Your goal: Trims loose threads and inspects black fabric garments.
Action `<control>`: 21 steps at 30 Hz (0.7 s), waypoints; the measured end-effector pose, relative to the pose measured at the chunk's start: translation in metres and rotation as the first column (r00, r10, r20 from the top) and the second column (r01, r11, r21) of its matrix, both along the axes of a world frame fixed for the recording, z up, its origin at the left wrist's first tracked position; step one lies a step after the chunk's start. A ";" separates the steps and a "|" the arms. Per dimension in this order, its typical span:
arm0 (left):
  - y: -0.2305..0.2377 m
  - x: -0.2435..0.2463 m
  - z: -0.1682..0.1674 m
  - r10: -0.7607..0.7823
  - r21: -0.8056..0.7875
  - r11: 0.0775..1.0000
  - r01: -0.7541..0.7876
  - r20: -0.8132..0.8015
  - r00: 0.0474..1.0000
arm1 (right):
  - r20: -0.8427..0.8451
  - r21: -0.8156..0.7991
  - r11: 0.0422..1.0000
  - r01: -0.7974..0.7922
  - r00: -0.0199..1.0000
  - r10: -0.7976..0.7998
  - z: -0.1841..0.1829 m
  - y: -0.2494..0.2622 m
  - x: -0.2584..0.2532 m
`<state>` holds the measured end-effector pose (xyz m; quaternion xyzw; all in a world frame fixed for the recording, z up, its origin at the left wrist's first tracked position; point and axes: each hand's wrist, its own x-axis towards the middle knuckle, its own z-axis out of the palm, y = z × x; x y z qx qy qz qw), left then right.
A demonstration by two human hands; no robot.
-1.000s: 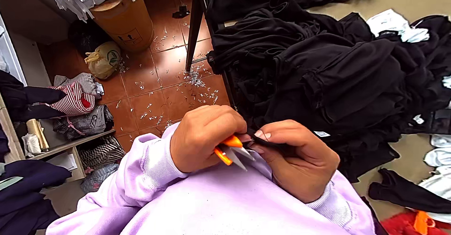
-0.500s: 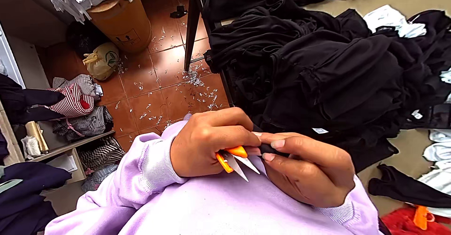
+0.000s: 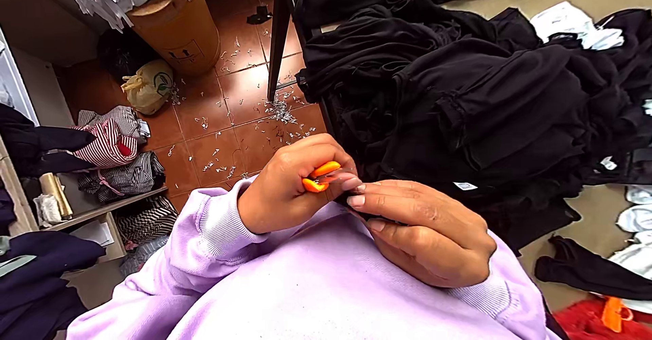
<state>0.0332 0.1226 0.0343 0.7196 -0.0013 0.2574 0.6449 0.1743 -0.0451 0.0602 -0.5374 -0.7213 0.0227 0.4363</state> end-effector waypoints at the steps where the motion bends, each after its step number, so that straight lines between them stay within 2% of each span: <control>1: 0.001 -0.001 0.000 0.009 -0.011 1.000 -0.009 -0.010 1.000 | -0.025 0.002 1.000 -0.008 1.000 0.008 -0.001 0.000 0.000; 6: 0.016 -0.015 0.003 -0.023 -0.023 1.000 0.021 -0.070 0.997 | -0.193 0.016 0.997 0.079 0.978 -0.074 -0.004 -0.001 -0.008; 11: 0.038 -0.031 0.010 -0.152 0.231 0.956 0.182 -0.140 0.978 | -0.218 0.005 0.995 0.104 0.971 -0.100 -0.007 -0.002 -0.007; 13: 0.037 -0.030 0.012 -0.144 0.314 0.931 0.184 -0.145 0.979 | -0.222 0.001 0.994 0.107 0.970 -0.104 -0.007 -0.001 -0.008; 17: 0.035 -0.026 0.016 -0.090 0.411 0.900 0.146 -0.153 0.984 | -0.222 -0.015 0.995 0.101 0.970 -0.102 -0.007 -0.001 -0.008; 21: 0.031 -0.020 0.014 -0.092 0.433 0.888 0.157 -0.167 0.982 | -0.228 -0.034 0.995 0.095 0.969 -0.100 -0.008 -0.001 -0.008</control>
